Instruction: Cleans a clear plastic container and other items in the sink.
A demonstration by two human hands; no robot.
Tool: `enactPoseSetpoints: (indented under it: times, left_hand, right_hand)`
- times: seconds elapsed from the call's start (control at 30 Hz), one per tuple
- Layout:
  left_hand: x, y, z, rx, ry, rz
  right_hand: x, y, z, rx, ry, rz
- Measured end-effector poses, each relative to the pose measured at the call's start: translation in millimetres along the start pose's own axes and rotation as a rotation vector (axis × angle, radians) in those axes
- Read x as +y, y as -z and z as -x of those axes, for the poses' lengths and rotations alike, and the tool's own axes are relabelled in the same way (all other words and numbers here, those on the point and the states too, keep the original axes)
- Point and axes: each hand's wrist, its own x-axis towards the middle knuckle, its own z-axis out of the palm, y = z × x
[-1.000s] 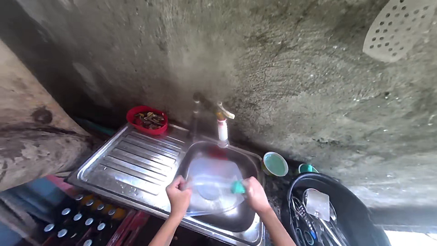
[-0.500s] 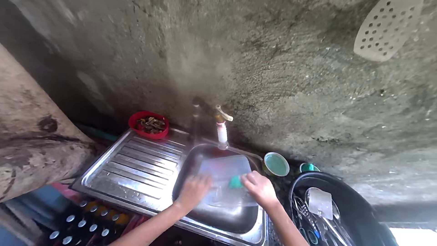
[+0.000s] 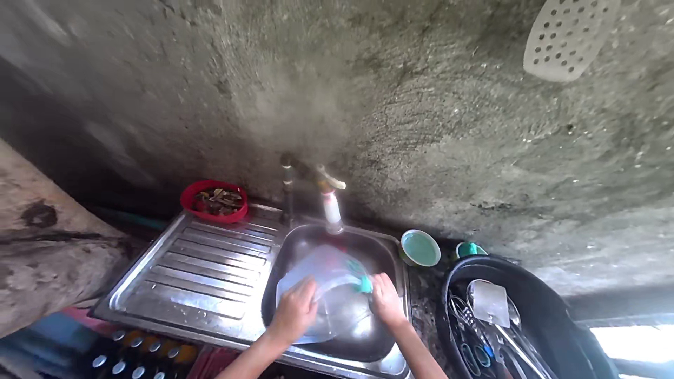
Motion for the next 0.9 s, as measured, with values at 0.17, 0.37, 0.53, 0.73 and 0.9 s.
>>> enactPoseSetpoints:
  times: [0.17,0.37,0.53,0.73,0.9]
  left_hand:
    - [3.3,-7.0,-9.4,-0.039,0.119,0.132]
    - [4.6,10.5,-1.7,0.292,0.177,0.201]
    - [7.0,11.9,13.0,0.458,0.386,0.380]
    - [-12.6,12.5,13.3,0.130,0.231,-0.041]
    - [-24.4,19.6,-21.8,-0.007,-0.181,-0.250]
  right_hand:
    - [-41.8,1.4,-46.1,0.144,0.162,0.012]
    - [-19.1,4.4,-48.1,0.213,0.257,0.010]
    - [6.7,5.4,-25.4,0.116,-0.070,-0.102]
    - [13.2,20.2,-25.2,0.158,0.098,-0.046]
    - [11.3,46.2,-41.2,0.104,0.269,0.047]
